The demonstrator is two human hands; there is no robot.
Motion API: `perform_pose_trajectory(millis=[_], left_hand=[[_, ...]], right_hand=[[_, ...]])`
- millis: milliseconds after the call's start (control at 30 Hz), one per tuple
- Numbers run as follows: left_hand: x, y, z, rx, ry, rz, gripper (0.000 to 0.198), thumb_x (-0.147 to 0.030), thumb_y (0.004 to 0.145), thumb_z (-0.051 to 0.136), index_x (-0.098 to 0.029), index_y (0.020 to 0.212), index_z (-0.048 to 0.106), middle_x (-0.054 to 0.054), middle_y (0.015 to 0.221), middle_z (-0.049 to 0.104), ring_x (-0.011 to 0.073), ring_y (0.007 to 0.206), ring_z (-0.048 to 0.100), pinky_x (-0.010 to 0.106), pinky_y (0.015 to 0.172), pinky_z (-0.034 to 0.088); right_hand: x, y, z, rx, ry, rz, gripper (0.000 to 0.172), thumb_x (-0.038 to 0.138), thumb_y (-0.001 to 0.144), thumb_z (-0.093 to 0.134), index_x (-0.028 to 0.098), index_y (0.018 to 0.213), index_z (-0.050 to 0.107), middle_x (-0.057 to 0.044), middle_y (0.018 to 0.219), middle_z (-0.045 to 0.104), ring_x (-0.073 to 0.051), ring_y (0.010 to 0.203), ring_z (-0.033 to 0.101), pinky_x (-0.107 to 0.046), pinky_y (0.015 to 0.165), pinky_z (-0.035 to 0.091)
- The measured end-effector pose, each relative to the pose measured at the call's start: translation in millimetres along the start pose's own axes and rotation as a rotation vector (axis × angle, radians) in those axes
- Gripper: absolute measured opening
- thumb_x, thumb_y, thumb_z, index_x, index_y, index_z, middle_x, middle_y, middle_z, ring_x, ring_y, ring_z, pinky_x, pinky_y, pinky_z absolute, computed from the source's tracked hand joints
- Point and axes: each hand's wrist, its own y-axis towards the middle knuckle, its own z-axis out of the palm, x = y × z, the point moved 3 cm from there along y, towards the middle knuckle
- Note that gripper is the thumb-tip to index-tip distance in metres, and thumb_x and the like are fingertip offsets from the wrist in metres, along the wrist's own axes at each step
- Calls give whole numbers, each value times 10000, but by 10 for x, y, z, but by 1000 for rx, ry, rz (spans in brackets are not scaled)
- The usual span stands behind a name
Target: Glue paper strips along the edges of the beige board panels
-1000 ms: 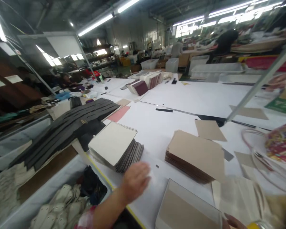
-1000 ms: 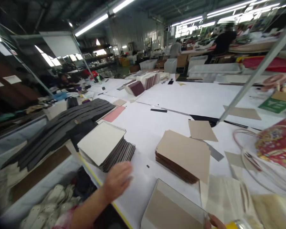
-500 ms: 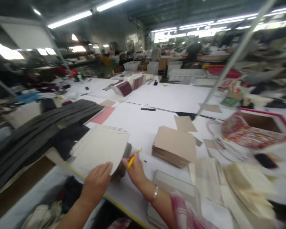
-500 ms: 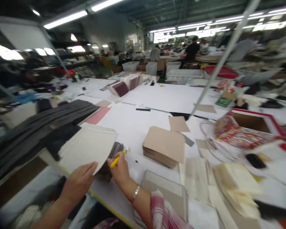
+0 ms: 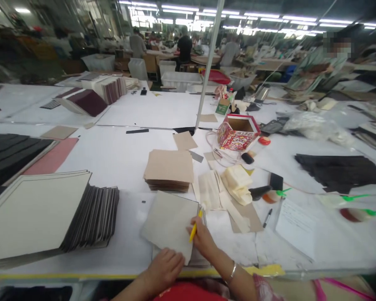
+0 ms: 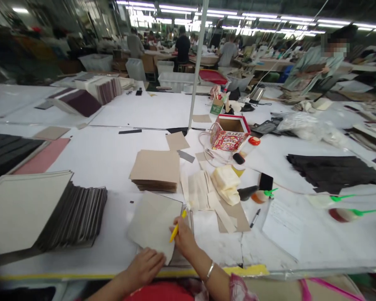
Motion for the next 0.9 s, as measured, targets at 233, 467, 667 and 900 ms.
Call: perform_pose_trajectory(millis=[233, 467, 667, 900], left_hand=[[-152, 467, 668, 122, -155, 76, 229, -310, 846, 432, -190, 1020, 520, 40, 786, 591, 161, 746, 525, 308, 712, 381], [1144, 810, 691, 417, -83, -488, 814, -571, 654, 552, -167, 1323, 324, 158, 1346, 357, 327, 1228, 294, 498, 1011, 101], [1231, 771, 787, 549, -90, -628, 655, -531, 707, 488, -156, 1242, 446, 134, 1188, 524, 279, 1097, 453, 464, 1012, 140], [1115, 723, 734, 316, -54, -630, 585, -488, 732, 517, -167, 1218, 460, 124, 1254, 481, 267, 1155, 417, 462, 1015, 202]], right_hand=[[-613, -139, -348, 126, -462, 94, 150, 309, 796, 486, 194, 892, 494, -35, 774, 600, -159, 668, 571, -237, 591, 407], [-858, -312, -1811, -472, -317, 316, 413, 482, 858, 309, 219, 1093, 523, -63, 911, 648, -172, 747, 618, -274, 661, 464], [-1535, 15, -2586, -648, -122, 662, 474, 544, 796, 352, 143, 775, 604, -56, 568, 619, -148, 479, 585, -245, 478, 455], [-1621, 208, -2515, -519, -200, 542, 306, 431, 735, 489, 188, 844, 640, -39, 642, 642, -159, 555, 606, -276, 590, 475]])
